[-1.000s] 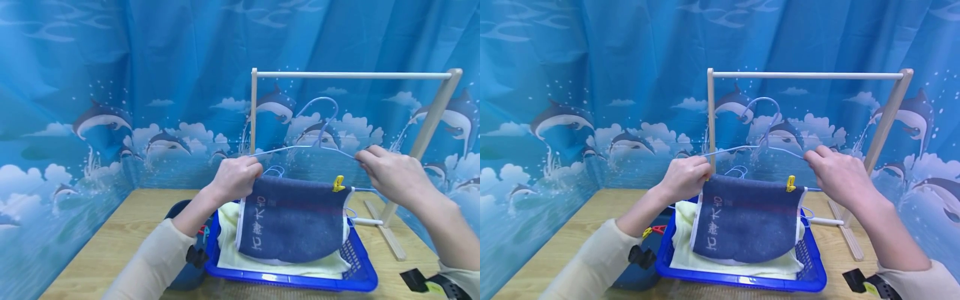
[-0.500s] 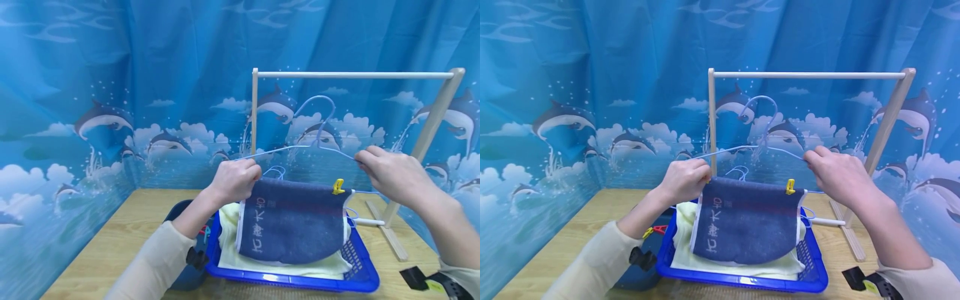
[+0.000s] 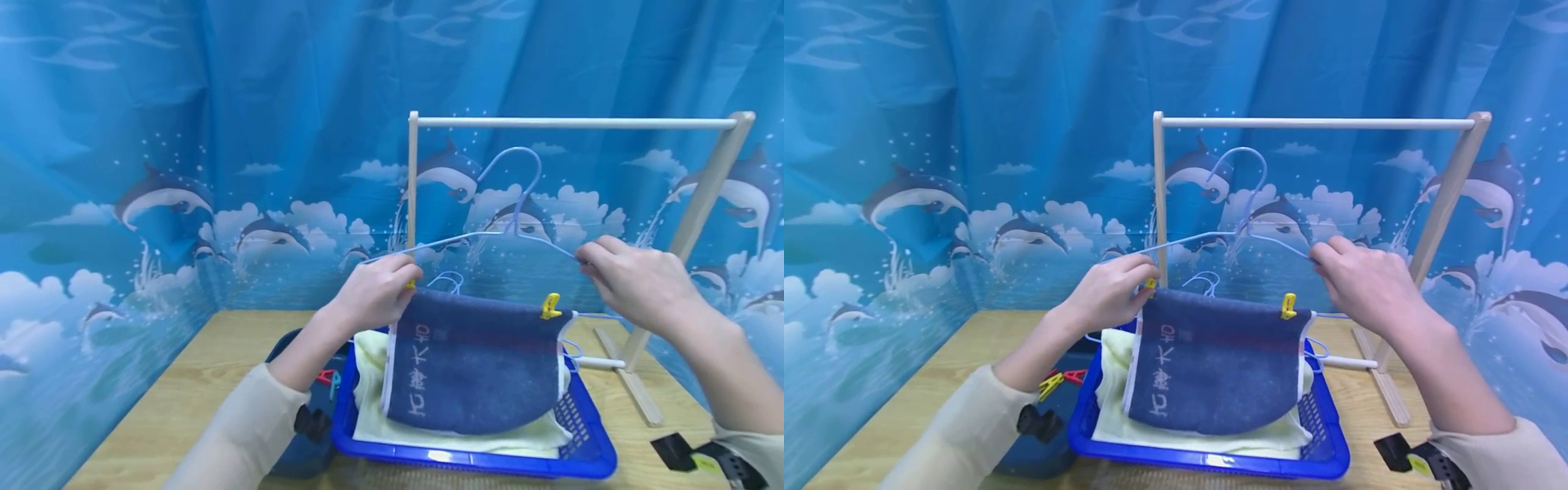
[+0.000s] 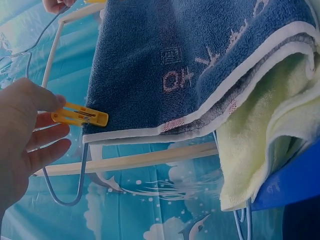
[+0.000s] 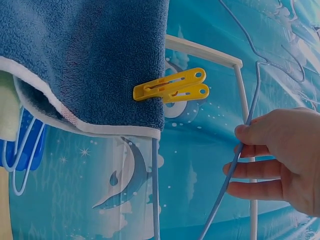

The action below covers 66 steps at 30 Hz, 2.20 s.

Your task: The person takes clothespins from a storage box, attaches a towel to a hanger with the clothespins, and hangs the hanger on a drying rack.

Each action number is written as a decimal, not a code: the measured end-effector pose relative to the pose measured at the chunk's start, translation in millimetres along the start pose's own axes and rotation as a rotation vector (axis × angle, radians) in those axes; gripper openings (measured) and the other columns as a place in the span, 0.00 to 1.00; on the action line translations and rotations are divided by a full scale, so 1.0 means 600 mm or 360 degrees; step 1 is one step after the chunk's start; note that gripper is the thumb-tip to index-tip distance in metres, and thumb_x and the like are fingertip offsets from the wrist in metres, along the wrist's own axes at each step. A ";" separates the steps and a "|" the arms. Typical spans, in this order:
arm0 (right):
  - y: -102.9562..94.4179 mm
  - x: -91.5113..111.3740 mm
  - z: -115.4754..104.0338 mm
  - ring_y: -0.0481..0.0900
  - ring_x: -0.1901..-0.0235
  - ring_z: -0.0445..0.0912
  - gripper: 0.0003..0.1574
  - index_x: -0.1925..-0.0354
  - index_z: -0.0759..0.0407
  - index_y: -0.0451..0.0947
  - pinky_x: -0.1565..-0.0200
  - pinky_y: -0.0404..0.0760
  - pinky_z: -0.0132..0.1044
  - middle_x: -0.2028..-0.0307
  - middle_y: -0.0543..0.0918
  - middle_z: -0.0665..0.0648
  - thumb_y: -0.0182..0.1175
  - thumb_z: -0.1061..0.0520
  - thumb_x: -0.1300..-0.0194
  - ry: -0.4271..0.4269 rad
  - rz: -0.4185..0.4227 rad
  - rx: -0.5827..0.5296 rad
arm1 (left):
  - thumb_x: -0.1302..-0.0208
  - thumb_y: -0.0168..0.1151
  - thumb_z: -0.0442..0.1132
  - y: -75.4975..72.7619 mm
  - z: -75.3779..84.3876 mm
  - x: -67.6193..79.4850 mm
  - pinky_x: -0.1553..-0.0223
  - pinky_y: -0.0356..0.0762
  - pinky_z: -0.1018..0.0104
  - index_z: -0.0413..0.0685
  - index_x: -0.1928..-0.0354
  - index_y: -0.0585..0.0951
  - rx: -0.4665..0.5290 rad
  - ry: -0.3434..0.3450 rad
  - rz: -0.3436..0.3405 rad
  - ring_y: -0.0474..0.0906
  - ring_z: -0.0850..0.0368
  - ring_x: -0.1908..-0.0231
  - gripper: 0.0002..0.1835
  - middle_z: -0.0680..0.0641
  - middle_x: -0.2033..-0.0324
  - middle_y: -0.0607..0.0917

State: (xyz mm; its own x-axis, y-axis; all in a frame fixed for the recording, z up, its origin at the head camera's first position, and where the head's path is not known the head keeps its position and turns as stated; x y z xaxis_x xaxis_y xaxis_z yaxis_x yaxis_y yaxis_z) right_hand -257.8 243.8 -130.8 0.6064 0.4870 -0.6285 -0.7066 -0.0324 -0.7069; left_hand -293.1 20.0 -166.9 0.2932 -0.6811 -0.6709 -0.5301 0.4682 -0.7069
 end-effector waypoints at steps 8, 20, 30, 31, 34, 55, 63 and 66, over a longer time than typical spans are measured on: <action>-0.012 -0.008 0.007 0.66 0.87 0.42 0.08 0.63 0.59 0.76 0.88 0.58 0.35 0.71 0.78 0.56 0.62 0.64 0.43 0.0020 0.0012 0.0028 | 0.45 0.66 0.36 -0.015 -0.006 -0.002 0.74 0.77 0.71 0.46 0.63 0.83 -0.0077 -0.0012 0.0114 0.81 0.56 0.62 0.07 0.48 0.63 0.83; -0.013 -0.006 0.059 0.68 0.81 0.51 0.07 0.60 0.63 0.74 0.82 0.68 0.47 0.66 0.75 0.64 0.56 0.60 0.35 0.0490 -0.0239 0.0090 | 0.44 0.65 0.36 -0.040 -0.024 0.007 0.79 0.73 0.71 0.45 0.71 0.83 -0.0098 -0.0066 0.0278 0.78 0.59 0.76 0.02 0.50 0.76 0.83; -0.042 0.011 0.105 0.69 0.67 0.65 0.10 0.56 0.69 0.70 0.67 0.68 0.63 0.62 0.72 0.72 0.50 0.63 0.32 0.0797 -0.0138 0.0069 | 0.41 0.63 0.36 -0.023 -0.060 0.008 0.79 0.72 0.71 0.45 0.69 0.82 -0.0018 -0.0348 0.0179 0.75 0.60 0.80 0.03 0.51 0.77 0.82; -0.046 0.013 0.108 0.69 0.66 0.65 0.10 0.56 0.70 0.70 0.66 0.68 0.63 0.62 0.71 0.73 0.50 0.63 0.32 0.0814 -0.0119 0.0071 | 0.41 0.62 0.36 -0.018 -0.065 0.008 0.79 0.71 0.71 0.45 0.69 0.82 -0.0001 -0.0384 0.0157 0.75 0.60 0.79 0.03 0.51 0.77 0.82; -0.060 0.017 0.118 0.68 0.63 0.67 0.11 0.55 0.73 0.69 0.65 0.69 0.61 0.61 0.70 0.76 0.49 0.64 0.32 0.0848 -0.0058 0.0089 | 0.39 0.61 0.37 -0.002 -0.075 0.004 0.78 0.71 0.71 0.46 0.68 0.82 0.0010 -0.0455 0.0081 0.74 0.60 0.79 0.03 0.51 0.76 0.82; -0.098 0.037 0.191 0.63 0.63 0.71 0.07 0.60 0.79 0.64 0.64 0.64 0.63 0.67 0.66 0.80 0.45 0.72 0.33 0.0924 0.0119 0.0087 | 0.33 0.54 0.38 0.129 -0.118 -0.021 0.69 0.77 0.66 0.43 0.61 0.81 -0.0268 -0.0580 -0.0336 0.76 0.53 0.70 0.09 0.45 0.70 0.80; -0.085 0.046 0.215 0.62 0.63 0.70 0.06 0.60 0.80 0.63 0.65 0.63 0.62 0.68 0.65 0.79 0.44 0.72 0.33 0.1017 0.0043 0.0073 | 0.33 0.55 0.39 0.150 -0.142 -0.016 0.61 0.78 0.63 0.43 0.53 0.79 -0.0311 -0.0683 -0.0430 0.77 0.50 0.61 0.11 0.42 0.62 0.80; -0.079 0.051 0.223 0.61 0.62 0.71 0.07 0.60 0.81 0.63 0.63 0.63 0.63 0.67 0.64 0.79 0.43 0.73 0.34 0.1021 0.0035 0.0085 | 0.33 0.55 0.39 0.156 -0.144 -0.018 0.58 0.77 0.61 0.44 0.49 0.78 -0.0323 -0.0672 -0.0476 0.77 0.49 0.57 0.13 0.42 0.58 0.80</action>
State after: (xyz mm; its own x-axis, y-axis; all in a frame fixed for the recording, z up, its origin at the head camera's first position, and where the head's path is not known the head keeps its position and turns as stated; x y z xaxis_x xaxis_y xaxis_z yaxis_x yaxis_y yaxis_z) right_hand -254.2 377.1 -73.1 0.6775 -0.1323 -0.7235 -0.7285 0.0149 -0.6849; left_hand -414.9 22.6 -206.3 0.7255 -0.4635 -0.5087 -0.5053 0.1431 -0.8510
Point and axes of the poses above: each hand's wrist, its own x-axis away from the middle knuckle, its own y-axis out of the palm, z = x × y, the point moved 10 cm from there along -x, towards the middle knuckle
